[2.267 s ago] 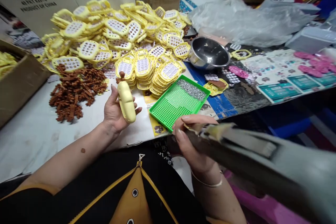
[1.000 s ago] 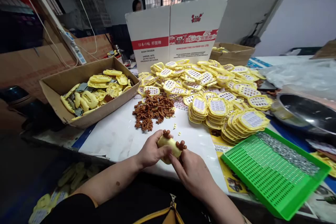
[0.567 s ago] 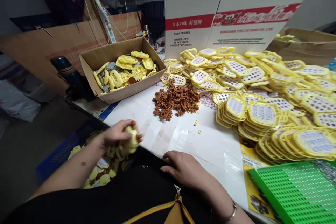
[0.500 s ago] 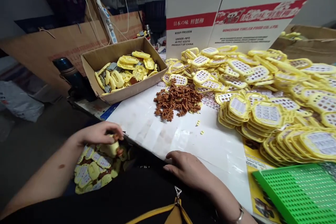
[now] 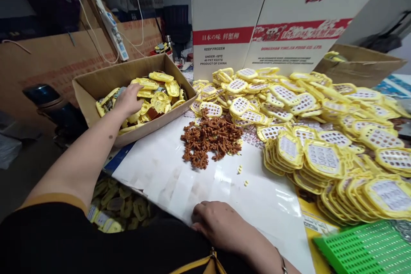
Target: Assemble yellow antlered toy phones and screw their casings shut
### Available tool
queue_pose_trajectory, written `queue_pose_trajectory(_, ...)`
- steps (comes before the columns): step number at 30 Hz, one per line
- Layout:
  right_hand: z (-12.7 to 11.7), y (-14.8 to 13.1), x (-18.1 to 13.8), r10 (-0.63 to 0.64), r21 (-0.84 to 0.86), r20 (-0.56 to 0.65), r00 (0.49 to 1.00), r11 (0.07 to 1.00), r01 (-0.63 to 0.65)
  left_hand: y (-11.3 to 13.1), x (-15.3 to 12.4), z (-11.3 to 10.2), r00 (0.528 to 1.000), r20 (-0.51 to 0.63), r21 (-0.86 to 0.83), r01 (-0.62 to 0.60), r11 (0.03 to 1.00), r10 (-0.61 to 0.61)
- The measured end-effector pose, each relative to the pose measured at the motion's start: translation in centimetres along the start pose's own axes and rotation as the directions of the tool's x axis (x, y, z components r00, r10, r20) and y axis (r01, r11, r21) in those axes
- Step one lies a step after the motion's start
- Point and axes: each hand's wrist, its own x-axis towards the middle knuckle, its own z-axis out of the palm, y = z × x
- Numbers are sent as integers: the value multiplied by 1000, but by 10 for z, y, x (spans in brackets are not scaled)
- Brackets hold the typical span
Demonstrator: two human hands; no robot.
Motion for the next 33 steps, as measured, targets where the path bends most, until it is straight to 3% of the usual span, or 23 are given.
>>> queue_pose_trajectory(5,-15,5,17,16,52,-35,999,999,-14,-12,53,16,993,103,311,-83,947,53)
queue_pose_trajectory(10,-18,21,25,24,139,4,1000,990,-24,-9,53,11,992,16,373,-121,920,124)
queue_pose_trajectory(16,-20,31,28,-35,192,41,999,981,26,16,14,-21,980,-114,262,-130,956,165)
queue_pose_trajectory(20,-22,36,30,-92,234,23,996,969,84,28,-7,-31,982,-182,93,-37,995,54)
queue_pose_trajectory(25,-25,36,31,-134,248,-11,991,960,133,40,-26,-17,999,-22,-272,26,962,-34)
queue_pose_trajectory(29,-30,29,35,-193,250,-17,981,949,191,52,-41,-3,996,52,-390,-50,919,76)
queue_pose_trajectory(31,-31,26,35,-204,235,-27,979,950,204,53,-41,2,992,26,-397,-101,912,122)
queue_pose_trajectory(33,-30,24,35,-194,224,-31,981,955,196,50,-34,6,988,-95,-384,-153,910,126)
